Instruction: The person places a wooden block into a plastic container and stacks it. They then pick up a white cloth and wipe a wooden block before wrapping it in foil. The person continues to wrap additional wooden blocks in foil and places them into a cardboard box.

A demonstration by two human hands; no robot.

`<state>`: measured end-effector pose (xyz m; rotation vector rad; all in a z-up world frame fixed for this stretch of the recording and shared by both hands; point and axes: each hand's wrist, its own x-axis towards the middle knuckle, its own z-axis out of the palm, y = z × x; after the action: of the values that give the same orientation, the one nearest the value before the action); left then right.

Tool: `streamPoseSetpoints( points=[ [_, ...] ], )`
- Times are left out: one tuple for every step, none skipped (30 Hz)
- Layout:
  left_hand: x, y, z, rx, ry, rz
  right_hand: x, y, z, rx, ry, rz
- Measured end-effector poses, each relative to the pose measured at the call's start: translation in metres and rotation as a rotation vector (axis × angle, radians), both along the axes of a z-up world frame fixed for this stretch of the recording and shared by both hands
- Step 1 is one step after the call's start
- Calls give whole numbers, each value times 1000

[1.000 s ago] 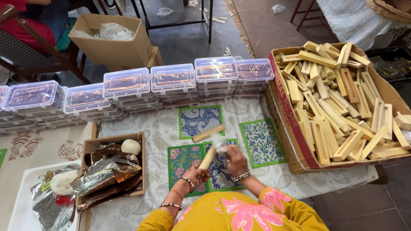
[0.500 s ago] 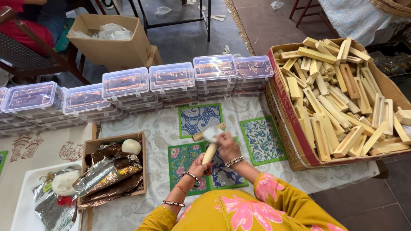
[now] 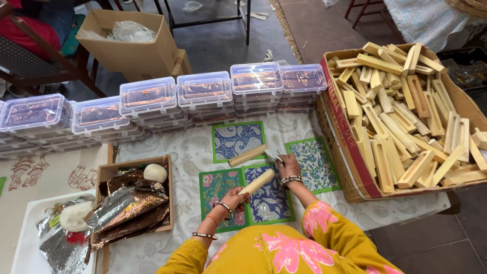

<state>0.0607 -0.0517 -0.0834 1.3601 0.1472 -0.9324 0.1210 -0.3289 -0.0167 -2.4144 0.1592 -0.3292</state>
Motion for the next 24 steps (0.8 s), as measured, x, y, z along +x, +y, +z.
streamPoseSetpoints(
  points=[
    [1, 0, -6, 1, 0, -1, -5, -1, -4, 1, 0, -1],
    [1, 0, -12, 245, -230, -50, -10, -2, -8, 21, 20, -6],
    [0, -1, -19, 488, -458, -100, -17, -5, -12, 41, 42, -14],
    [0, -3, 4, 486, -456, -103, -25, -4, -14, 40, 45, -16],
    [3, -5, 28, 700, -572, -37, -29, -3, -16, 45, 50, -35],
    [6, -6, 52, 912, -691, 31, -33, -1, -18, 51, 55, -53],
    [14, -7, 60, 912, -695, 30, -34, 1, -15, 52, 52, -55],
    [21, -8, 67, 943, -761, 48, -34, 3, -12, 64, 63, -61],
    [28, -10, 74, 972, -827, 65, -36, 5, -9, 74, 74, -68],
    [39, -10, 65, 969, -831, 63, -37, 4, -8, 74, 72, -72],
    [52, -10, 56, 998, -1008, 84, -36, 4, -7, 68, 68, -64],
    [64, -10, 47, 1021, -1186, 105, -36, 5, -6, 62, 65, -56],
    [74, -10, 37, 1022, -1191, 107, -36, 5, -5, 63, 60, -55],
    [83, -10, 27, 1085, -1232, -11, -36, 5, -5, 64, 51, -44],
    [92, -12, 17, 1146, -1269, -131, -37, 4, -5, 63, 42, -33],
    [95, -13, 16, 1147, -1272, -129, -36, 4, -5, 63, 39, -33],
    [98, -14, 14, 1208, -1263, -170, -36, 4, -5, 60, 41, -31],
    [101, -16, 12, 1270, -1254, -211, -36, 4, -6, 57, 42, -29],
    [101, -18, 21, 1270, -1255, -212, -36, 4, -6, 58, 41, -29],
    [102, -20, 29, 1273, -1150, -224, -35, 3, -7, 66, 47, -35],
    [103, -22, 38, 1275, -1046, -236, -35, 4, -7, 74, 52, -41],
    [104, -23, 35, 1276, -1047, -237, -36, 3, -8, 76, 51, -41],
    [107, -22, 33, 1271, -1040, -234, -36, 3, -9, 73, 54, -37],
    [109, -22, 31, 1266, -1033, -231, -35, 3, -9, 70, 58, -33]
  ],
)
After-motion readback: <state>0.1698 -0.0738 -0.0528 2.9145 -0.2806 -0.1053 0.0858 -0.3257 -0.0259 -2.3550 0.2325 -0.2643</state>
